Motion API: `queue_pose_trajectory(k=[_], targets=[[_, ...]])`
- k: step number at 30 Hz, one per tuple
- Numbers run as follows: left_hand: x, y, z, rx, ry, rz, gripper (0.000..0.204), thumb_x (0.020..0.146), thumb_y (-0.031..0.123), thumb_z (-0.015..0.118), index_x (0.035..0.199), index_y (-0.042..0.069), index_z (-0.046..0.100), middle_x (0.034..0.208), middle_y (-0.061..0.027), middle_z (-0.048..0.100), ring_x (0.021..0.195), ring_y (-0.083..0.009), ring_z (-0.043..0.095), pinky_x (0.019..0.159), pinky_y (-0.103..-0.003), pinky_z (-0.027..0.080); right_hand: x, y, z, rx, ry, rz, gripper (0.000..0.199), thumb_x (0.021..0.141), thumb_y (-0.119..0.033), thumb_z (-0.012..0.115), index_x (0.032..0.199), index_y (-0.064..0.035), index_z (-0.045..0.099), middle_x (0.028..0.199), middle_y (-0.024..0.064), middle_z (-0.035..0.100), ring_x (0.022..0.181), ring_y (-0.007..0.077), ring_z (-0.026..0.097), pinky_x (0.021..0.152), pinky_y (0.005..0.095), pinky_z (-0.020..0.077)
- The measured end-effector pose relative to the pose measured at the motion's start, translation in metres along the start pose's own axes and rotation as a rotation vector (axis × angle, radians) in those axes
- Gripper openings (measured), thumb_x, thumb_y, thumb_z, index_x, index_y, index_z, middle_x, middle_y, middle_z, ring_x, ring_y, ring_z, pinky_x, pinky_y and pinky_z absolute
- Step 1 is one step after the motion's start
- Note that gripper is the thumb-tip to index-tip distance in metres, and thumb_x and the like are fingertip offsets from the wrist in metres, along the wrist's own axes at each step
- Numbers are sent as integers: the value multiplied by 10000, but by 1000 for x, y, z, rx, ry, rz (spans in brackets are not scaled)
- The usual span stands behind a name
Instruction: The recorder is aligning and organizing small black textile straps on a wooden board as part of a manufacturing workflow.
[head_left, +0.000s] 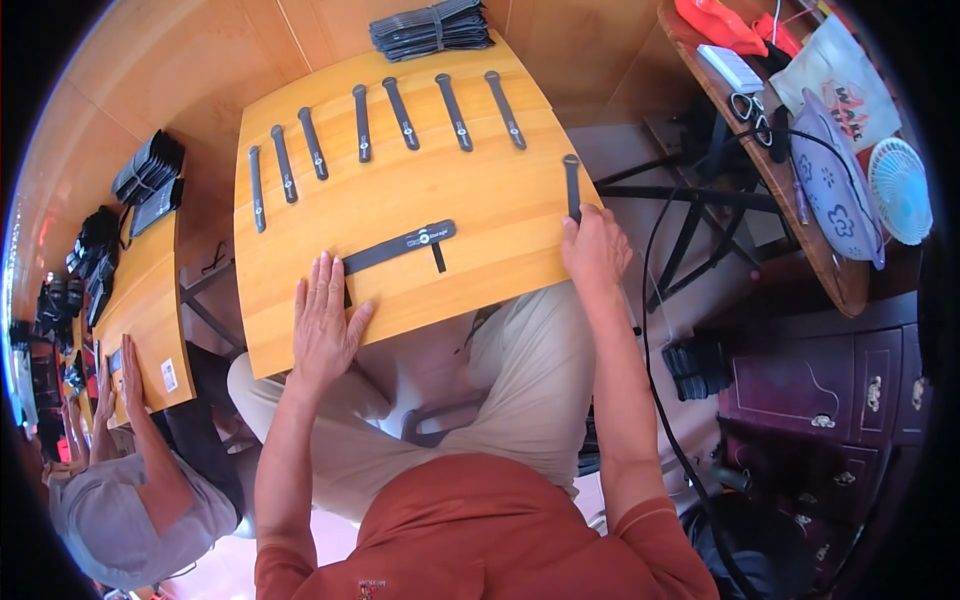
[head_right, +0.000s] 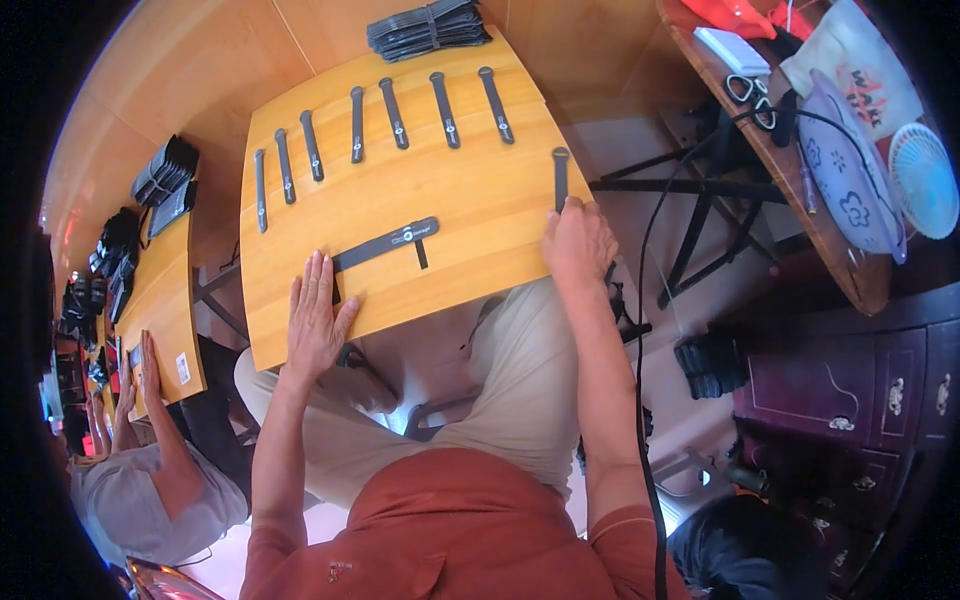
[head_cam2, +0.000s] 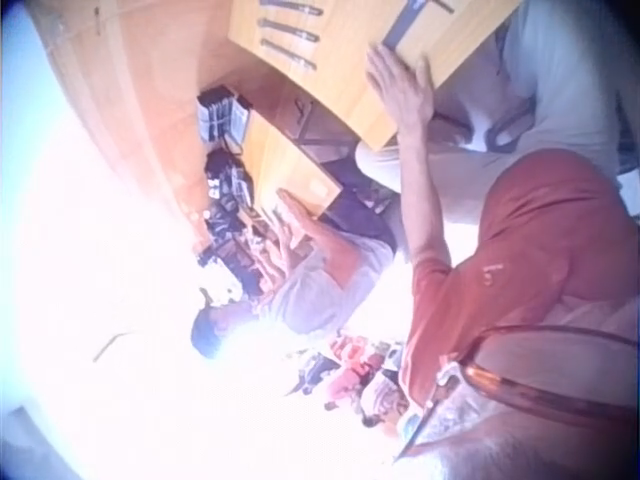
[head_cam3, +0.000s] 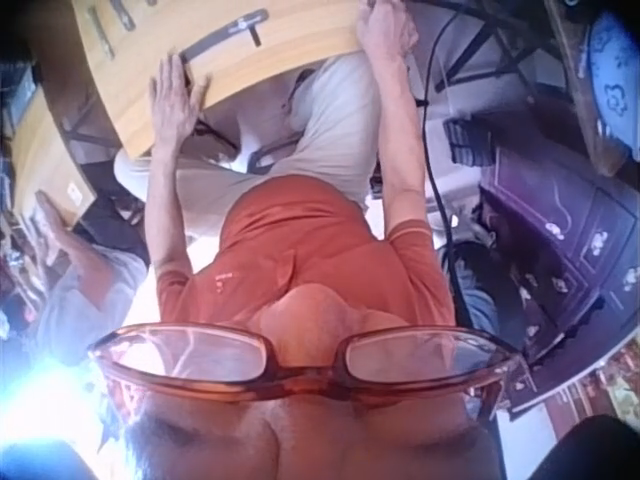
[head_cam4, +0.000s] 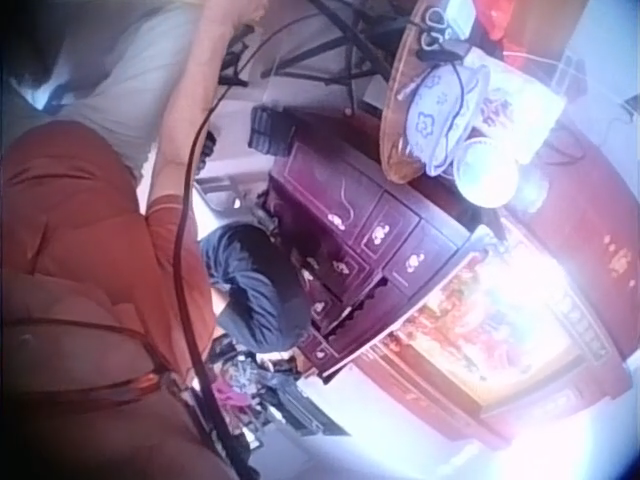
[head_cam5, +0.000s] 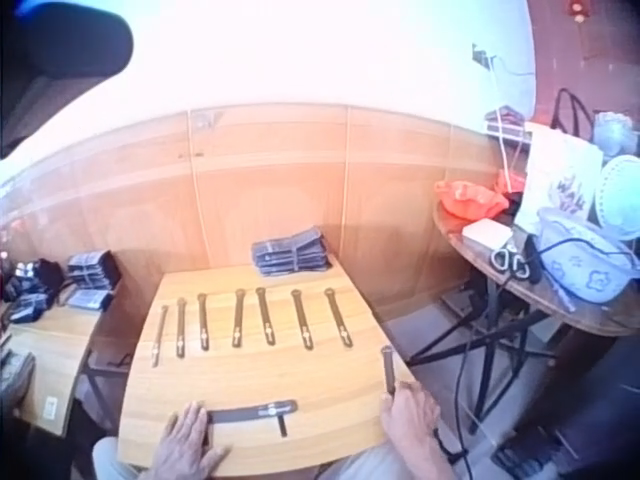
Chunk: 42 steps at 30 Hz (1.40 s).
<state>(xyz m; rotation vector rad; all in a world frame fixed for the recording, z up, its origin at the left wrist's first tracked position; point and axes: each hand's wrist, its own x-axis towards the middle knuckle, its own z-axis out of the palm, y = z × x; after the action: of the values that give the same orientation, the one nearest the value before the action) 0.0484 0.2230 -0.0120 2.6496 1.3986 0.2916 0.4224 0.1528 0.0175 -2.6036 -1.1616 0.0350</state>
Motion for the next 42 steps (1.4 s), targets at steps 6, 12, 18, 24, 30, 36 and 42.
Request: queue_pose_trajectory(k=[6,12,18,24,30,36,42], targets=[[-11,28,-10,-140,279,31,657,1004,264,672,1535,-26,419,1617,-266,360,1519,-445,317,1207,-519,325,4,11,-8,-12,8,-30,264,952,-213,604,1027,7,730,1051,264,734,968,475,714,875,557,560],[-46,84,-13,-709,210,-36,624,951,164,756,1476,-31,482,1402,-209,591,1215,-316,620,1019,-418,513,-23,33,-20,197,150,-193,241,958,-166,560,1017,18,705,889,262,719,865,474,704,790,539,555],[-33,148,-30,-1713,-198,-400,560,1009,240,722,1451,-33,511,1294,-123,669,1014,-132,669,822,-283,574,-122,-11,-52,564,-40,-449,289,891,-25,633,1180,-36,647,877,226,703,813,436,693,726,466,564],[-33,124,-49,-1712,-145,-464,409,1077,336,614,1258,-25,683,1060,-84,746,813,-92,684,717,-225,570,-128,-30,-55,676,-126,-895,240,813,36,750,1033,-60,736,943,135,703,762,322,683,671,391,555],[-45,70,-57,-1471,-278,-481,356,1081,311,611,1182,-14,716,696,8,649,586,-62,608,493,-214,416,-116,-33,-46,721,-370,-924,261,777,49,812,1013,-53,774,911,117,699,774,265,668,667,347,535],[-37,33,-61,-1302,-323,-537,243,1044,183,673,1089,-45,741,762,-17,681,639,-75,628,618,-226,513,-95,-55,-29,886,-686,-781,174,934,-79,746,1088,2,749,914,139,696,790,282,689,705,354,536],[-24,6,-56,-1373,-259,-544,202,1017,133,704,1129,-33,730,779,-30,690,647,-77,630,587,-233,518,-67,-62,-1,922,-696,-612,168,916,-17,735,1075,37,741,921,125,725,817,206,691,739,312,530]])
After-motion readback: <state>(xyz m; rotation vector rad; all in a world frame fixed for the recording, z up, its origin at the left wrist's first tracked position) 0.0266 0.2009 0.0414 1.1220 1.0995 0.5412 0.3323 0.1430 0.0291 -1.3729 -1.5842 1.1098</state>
